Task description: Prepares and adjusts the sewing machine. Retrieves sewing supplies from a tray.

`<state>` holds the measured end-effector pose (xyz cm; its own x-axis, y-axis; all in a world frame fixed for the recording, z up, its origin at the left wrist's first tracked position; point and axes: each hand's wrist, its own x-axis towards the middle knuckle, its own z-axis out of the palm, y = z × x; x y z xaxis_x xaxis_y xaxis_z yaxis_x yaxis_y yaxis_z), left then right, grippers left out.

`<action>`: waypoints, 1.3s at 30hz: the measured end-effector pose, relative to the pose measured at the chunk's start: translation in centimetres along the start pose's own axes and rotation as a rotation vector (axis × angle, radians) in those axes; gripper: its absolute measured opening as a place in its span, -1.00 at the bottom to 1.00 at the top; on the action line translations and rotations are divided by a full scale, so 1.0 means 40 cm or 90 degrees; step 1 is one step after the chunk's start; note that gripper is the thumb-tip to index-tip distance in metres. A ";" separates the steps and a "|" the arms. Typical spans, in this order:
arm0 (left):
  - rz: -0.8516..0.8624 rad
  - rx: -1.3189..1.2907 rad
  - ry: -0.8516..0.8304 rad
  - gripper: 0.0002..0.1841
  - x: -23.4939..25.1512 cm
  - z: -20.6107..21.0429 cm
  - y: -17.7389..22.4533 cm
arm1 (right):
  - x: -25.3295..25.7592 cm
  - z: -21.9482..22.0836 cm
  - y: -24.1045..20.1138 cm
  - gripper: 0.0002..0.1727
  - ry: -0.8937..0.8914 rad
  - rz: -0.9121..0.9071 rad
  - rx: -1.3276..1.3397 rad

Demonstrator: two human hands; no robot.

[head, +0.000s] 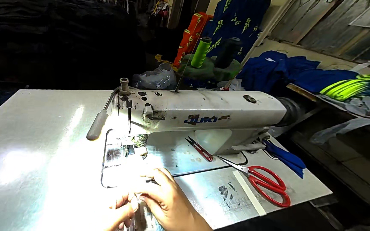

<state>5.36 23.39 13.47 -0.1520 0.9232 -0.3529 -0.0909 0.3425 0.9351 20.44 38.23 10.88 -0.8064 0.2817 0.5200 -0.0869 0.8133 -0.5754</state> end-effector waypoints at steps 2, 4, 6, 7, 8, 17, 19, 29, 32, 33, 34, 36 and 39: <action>-0.043 0.002 -0.014 -0.85 0.014 -0.020 0.009 | 0.017 0.000 0.015 -0.83 -0.018 -0.051 -0.058; -0.080 0.000 0.015 -0.82 0.033 -0.038 0.016 | 0.036 0.001 0.021 -0.84 -0.006 -0.041 -0.071; -0.078 -0.025 0.068 -0.81 0.057 -0.057 0.018 | 0.055 0.000 0.017 -0.87 -0.008 0.039 -0.034; -0.052 -0.047 0.093 -0.83 0.067 -0.068 0.017 | 0.065 -0.002 0.015 -0.88 -0.023 0.094 0.011; -0.017 -0.066 0.104 -0.85 0.075 -0.077 0.015 | 0.076 -0.005 0.015 -0.89 -0.043 0.145 0.063; 0.165 -0.052 0.158 -0.84 0.107 -0.097 -0.034 | 0.116 0.009 0.050 -0.84 -0.137 0.299 0.219; 0.170 -0.056 0.165 -0.84 0.108 -0.098 -0.037 | 0.115 0.017 0.056 -0.84 -0.137 0.322 0.282; 0.129 -0.073 0.180 -0.89 0.108 -0.101 -0.033 | 0.123 0.018 0.053 -0.85 -0.191 0.377 0.241; 0.133 -0.075 0.164 -0.89 0.109 -0.105 -0.038 | 0.121 0.020 0.050 -0.85 -0.181 0.374 0.233; 0.134 -0.074 0.161 -0.89 0.109 -0.105 -0.038 | 0.121 0.022 0.050 -0.85 -0.176 0.371 0.233; 0.139 -0.069 0.161 -0.88 0.109 -0.105 -0.039 | 0.120 0.023 0.051 -0.85 -0.175 0.365 0.228; 0.151 -0.061 0.167 -0.87 0.111 -0.103 -0.045 | 0.117 0.027 0.056 -0.83 -0.181 0.345 0.205; 0.164 -0.054 0.200 -0.90 0.116 -0.092 -0.048 | 0.112 0.033 0.059 -0.82 -0.180 0.328 0.186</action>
<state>1.20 26.36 9.94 -0.4727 0.8739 -0.1130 -0.0894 0.0800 0.9928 15.82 40.74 11.02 -0.9064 0.4213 -0.0314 0.2287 0.4268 -0.8750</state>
